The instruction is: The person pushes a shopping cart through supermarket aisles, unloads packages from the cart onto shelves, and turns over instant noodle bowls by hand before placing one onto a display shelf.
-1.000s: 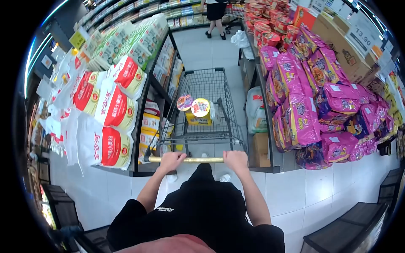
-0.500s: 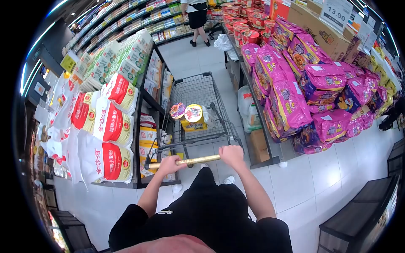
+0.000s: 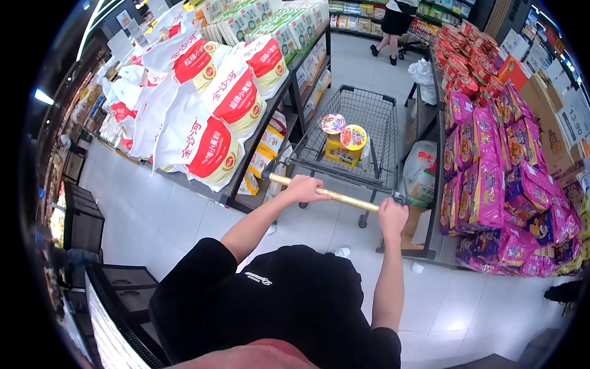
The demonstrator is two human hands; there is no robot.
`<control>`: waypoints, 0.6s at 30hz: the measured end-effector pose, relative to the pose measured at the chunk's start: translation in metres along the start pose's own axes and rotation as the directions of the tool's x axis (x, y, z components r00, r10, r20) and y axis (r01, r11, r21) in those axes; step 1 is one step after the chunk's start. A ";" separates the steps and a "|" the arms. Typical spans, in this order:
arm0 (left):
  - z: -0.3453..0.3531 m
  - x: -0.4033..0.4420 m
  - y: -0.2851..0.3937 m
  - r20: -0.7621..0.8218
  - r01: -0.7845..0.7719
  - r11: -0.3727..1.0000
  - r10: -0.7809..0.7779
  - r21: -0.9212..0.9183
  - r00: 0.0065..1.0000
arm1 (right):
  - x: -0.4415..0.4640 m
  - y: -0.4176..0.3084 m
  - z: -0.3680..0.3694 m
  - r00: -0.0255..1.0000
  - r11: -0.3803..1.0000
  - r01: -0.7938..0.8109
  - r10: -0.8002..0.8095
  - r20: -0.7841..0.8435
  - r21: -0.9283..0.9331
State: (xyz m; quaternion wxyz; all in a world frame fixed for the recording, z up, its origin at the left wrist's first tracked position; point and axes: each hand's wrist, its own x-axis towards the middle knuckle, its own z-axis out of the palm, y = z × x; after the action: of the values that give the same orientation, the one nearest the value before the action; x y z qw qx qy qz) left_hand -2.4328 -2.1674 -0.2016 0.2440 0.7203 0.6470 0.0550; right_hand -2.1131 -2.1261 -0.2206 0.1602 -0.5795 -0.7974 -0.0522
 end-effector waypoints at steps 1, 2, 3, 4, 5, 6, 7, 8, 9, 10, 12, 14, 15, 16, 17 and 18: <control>0.001 -0.002 0.001 0.012 -0.003 1.000 0.003 0.001 1.000 | -0.004 0.000 0.000 1.000 1.000 -0.010 0.010 0.001 -0.021; 0.009 -0.003 -0.001 -0.035 -0.007 1.000 0.008 0.014 0.999 | -0.007 -0.001 0.001 1.000 0.999 -0.012 0.012 -0.016 -0.047; 0.010 -0.008 0.001 -0.030 -0.006 1.000 0.006 -0.005 1.000 | -0.010 -0.002 0.000 1.000 0.998 -0.025 0.025 -0.009 -0.049; 0.010 -0.013 0.003 -0.029 -0.003 1.000 0.003 -0.027 1.000 | -0.015 -0.003 -0.001 0.999 0.998 -0.039 0.038 -0.014 -0.057; 0.011 -0.018 0.005 -0.011 -0.004 0.999 0.003 -0.032 1.000 | -0.021 -0.004 -0.001 0.999 0.996 -0.053 0.052 -0.011 -0.067; 0.013 -0.022 0.006 -0.002 -0.003 0.999 0.003 -0.035 1.000 | -0.025 -0.006 -0.003 0.998 0.995 -0.062 0.062 -0.015 -0.077; 0.015 -0.029 0.007 -0.018 -0.024 0.999 0.023 -0.038 1.000 | -0.030 -0.008 -0.006 0.998 0.993 -0.064 0.064 -0.002 -0.095; 0.018 -0.037 0.008 -0.009 -0.030 0.998 0.030 -0.056 1.000 | -0.037 -0.010 -0.008 0.996 0.992 -0.084 0.086 0.017 -0.096; 0.022 -0.044 0.008 -0.020 -0.050 0.997 0.049 -0.057 0.999 | -0.045 -0.012 -0.010 0.993 0.990 -0.105 0.109 0.037 -0.096; 0.026 -0.052 0.007 -0.032 -0.069 0.996 0.067 -0.055 0.997 | -0.054 -0.013 -0.013 0.992 0.988 -0.107 0.113 0.048 -0.109; 0.033 -0.070 0.008 -0.029 -0.100 0.993 0.098 -0.064 0.995 | -0.071 -0.016 -0.018 0.991 0.985 -0.107 0.116 0.062 -0.133; 0.040 -0.088 0.008 -0.009 -0.140 0.985 0.140 -0.105 0.990 | -0.091 -0.018 -0.022 0.988 0.982 -0.120 0.132 0.076 -0.149; 0.043 -0.098 0.009 0.006 -0.145 0.983 0.147 -0.111 0.989 | -0.101 -0.019 -0.026 0.987 0.981 -0.128 0.141 0.081 -0.144; 0.046 -0.108 0.010 0.004 -0.161 0.979 0.163 -0.121 0.987 | -0.112 -0.022 -0.030 0.985 0.981 -0.137 0.151 0.088 -0.140; 0.051 -0.119 0.012 0.002 -0.177 0.975 0.179 -0.132 0.984 | -0.123 -0.023 -0.033 0.983 0.982 -0.155 0.165 0.081 -0.108; 0.053 -0.131 0.014 0.021 -0.181 0.973 0.186 -0.144 0.982 | -0.134 -0.027 -0.041 0.979 0.979 -0.167 0.178 0.098 -0.119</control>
State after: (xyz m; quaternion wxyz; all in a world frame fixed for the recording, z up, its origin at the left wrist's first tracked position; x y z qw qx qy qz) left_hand -2.4194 -2.3084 -0.2112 0.2996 0.7588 0.5677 0.1108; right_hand -2.0932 -2.2679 -0.2213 0.0885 -0.6565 -0.7474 -0.0504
